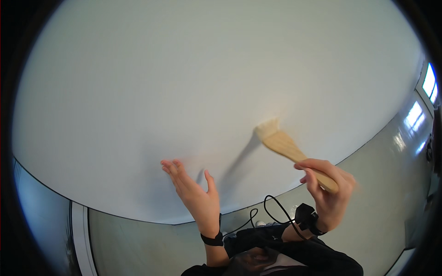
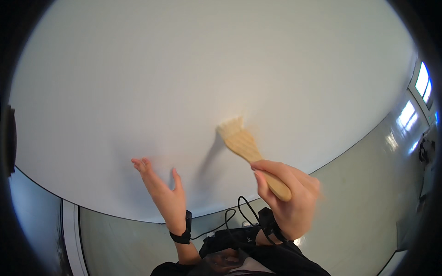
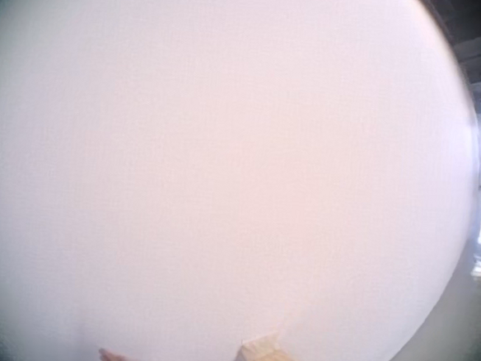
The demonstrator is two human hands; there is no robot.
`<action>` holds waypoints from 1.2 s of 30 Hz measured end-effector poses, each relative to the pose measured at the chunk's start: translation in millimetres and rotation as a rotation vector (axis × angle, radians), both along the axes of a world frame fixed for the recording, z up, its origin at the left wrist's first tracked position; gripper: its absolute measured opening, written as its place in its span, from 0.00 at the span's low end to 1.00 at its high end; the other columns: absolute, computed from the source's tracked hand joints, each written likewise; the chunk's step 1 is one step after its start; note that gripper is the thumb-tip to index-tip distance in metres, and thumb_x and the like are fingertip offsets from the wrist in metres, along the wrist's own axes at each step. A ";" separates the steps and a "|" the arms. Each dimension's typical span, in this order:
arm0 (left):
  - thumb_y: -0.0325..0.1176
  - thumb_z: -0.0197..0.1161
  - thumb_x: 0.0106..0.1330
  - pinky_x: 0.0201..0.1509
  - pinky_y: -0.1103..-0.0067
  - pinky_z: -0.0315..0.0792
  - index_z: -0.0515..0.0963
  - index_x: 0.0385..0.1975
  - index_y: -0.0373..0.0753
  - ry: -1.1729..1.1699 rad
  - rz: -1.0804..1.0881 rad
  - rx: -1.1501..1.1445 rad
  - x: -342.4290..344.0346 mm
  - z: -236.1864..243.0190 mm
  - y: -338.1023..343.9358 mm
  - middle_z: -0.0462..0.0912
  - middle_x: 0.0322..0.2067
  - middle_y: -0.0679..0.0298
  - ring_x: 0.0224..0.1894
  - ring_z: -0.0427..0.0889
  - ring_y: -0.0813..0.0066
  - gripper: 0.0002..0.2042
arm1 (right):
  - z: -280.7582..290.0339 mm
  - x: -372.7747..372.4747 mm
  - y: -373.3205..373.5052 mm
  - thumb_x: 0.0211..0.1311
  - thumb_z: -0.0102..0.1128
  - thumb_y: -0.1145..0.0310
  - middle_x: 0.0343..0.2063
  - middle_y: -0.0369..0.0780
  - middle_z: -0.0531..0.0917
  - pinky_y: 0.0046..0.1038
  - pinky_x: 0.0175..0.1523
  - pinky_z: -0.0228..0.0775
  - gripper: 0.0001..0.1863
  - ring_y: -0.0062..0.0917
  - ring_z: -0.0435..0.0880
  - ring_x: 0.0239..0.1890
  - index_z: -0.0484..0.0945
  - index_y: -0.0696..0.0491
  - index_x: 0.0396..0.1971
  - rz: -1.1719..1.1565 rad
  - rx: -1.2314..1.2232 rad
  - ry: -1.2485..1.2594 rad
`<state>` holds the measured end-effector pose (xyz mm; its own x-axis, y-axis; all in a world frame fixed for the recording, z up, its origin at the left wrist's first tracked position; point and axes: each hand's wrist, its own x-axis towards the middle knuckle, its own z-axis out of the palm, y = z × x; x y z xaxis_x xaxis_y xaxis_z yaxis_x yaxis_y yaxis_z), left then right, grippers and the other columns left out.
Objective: Brushing a white curved wall with a large wooden-handled brush.
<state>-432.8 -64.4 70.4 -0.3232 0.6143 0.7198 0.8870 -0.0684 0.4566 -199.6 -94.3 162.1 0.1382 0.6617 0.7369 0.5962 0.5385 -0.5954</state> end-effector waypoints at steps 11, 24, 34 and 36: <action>0.27 0.65 0.69 0.77 0.54 0.56 0.47 0.78 0.35 0.008 0.030 -0.045 -11.2 -8.1 10.6 0.42 0.79 0.41 0.80 0.46 0.38 0.41 | -22.5 41.6 11.3 0.68 0.65 0.68 0.24 0.43 0.88 0.19 0.21 0.66 0.11 0.25 0.85 0.20 0.85 0.62 0.34 0.120 0.079 0.195; 0.29 0.69 0.66 0.79 0.53 0.53 0.47 0.75 0.30 0.026 0.098 -0.033 -15.9 -11.7 18.2 0.40 0.78 0.38 0.79 0.43 0.36 0.43 | -20.8 27.5 34.8 0.69 0.67 0.68 0.38 0.47 0.89 0.19 0.28 0.77 0.16 0.34 0.92 0.34 0.83 0.66 0.46 0.007 0.221 0.299; 0.27 0.70 0.65 0.80 0.54 0.54 0.47 0.75 0.29 0.032 0.108 -0.045 -25.2 -14.1 18.0 0.39 0.78 0.38 0.80 0.42 0.36 0.44 | -19.9 22.8 13.3 0.59 0.72 0.75 0.30 0.43 0.90 0.21 0.35 0.78 0.11 0.26 0.90 0.29 0.86 0.61 0.41 -0.094 0.027 0.044; 0.26 0.70 0.65 0.80 0.55 0.55 0.47 0.75 0.30 0.046 0.114 -0.051 -26.2 -15.8 17.7 0.39 0.78 0.38 0.80 0.42 0.37 0.44 | -20.7 22.5 11.9 0.58 0.72 0.75 0.29 0.40 0.90 0.21 0.33 0.76 0.09 0.26 0.88 0.26 0.87 0.57 0.39 -0.105 -0.077 0.034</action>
<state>-459.0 -46.7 54.6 -0.3604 0.6113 0.7046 0.9079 0.0564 0.4154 -177.1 -82.4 141.4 0.2336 0.6970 0.6779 0.6255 0.4260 -0.6536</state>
